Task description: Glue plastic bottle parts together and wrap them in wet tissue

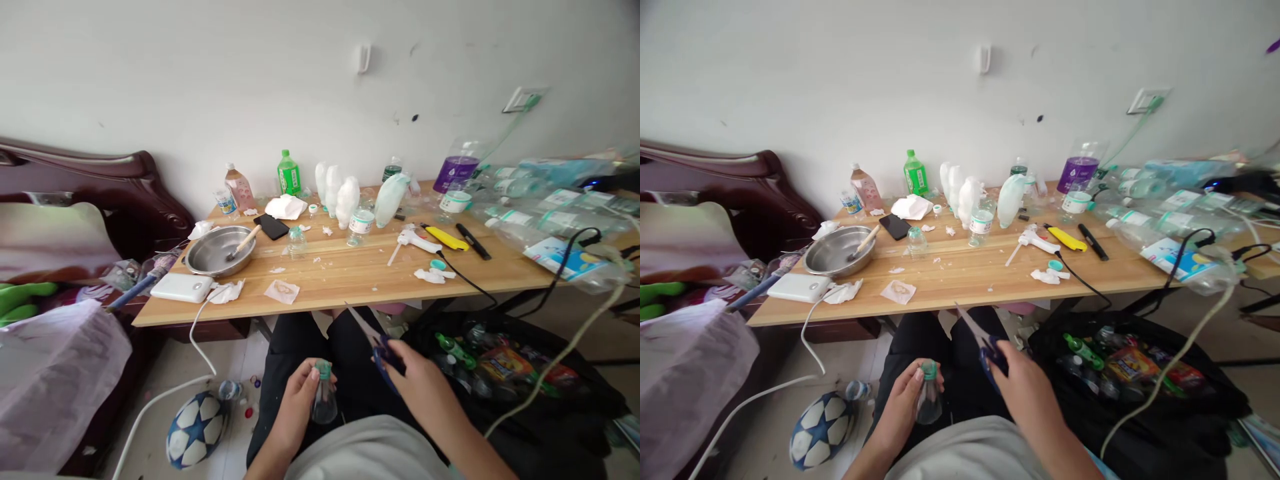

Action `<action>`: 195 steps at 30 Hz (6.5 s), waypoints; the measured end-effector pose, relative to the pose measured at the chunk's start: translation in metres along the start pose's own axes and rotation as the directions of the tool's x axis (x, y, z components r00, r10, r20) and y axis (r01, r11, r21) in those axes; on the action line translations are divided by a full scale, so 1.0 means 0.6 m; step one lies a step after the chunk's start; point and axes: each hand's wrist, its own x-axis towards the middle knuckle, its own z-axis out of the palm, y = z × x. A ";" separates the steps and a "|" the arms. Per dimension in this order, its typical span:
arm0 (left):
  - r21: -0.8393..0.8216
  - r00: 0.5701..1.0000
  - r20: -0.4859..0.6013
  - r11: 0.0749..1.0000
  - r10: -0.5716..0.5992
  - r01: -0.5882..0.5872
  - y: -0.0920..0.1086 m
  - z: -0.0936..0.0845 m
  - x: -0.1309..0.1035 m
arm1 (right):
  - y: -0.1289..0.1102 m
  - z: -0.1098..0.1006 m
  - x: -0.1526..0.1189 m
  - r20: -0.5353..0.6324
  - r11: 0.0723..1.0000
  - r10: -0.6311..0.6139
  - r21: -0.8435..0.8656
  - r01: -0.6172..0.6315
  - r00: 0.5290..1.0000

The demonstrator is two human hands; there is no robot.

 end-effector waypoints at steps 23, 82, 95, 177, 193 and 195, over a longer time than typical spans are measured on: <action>0.183 0.972 0.032 0.955 0.233 -0.235 0.145 0.021 0.081 | -0.118 -0.060 0.191 0.061 0.893 -0.377 -0.239 0.380 0.924; -0.504 0.967 -0.218 0.834 0.128 -0.224 0.141 0.132 0.048 | -0.141 -0.033 0.010 -0.154 0.835 -0.412 0.331 0.440 0.898; -0.418 0.923 -0.286 0.833 0.258 -0.363 0.120 0.145 0.035 | -0.141 -0.016 0.006 -0.270 0.821 -0.485 0.186 0.539 0.832; 0.537 0.766 0.525 0.554 0.371 -0.636 0.005 -0.019 -0.062 | -0.036 -0.010 -0.113 0.398 0.626 -0.707 -0.032 0.779 0.584; 0.555 0.951 0.309 0.806 0.032 -0.207 0.030 0.012 -0.096 | -0.028 -0.001 -0.151 0.288 0.914 -0.265 0.380 0.144 0.920; 0.580 0.958 0.285 0.800 -0.025 -0.151 0.035 0.015 -0.095 | -0.026 0.001 -0.155 0.303 0.921 -0.228 0.376 0.103 0.925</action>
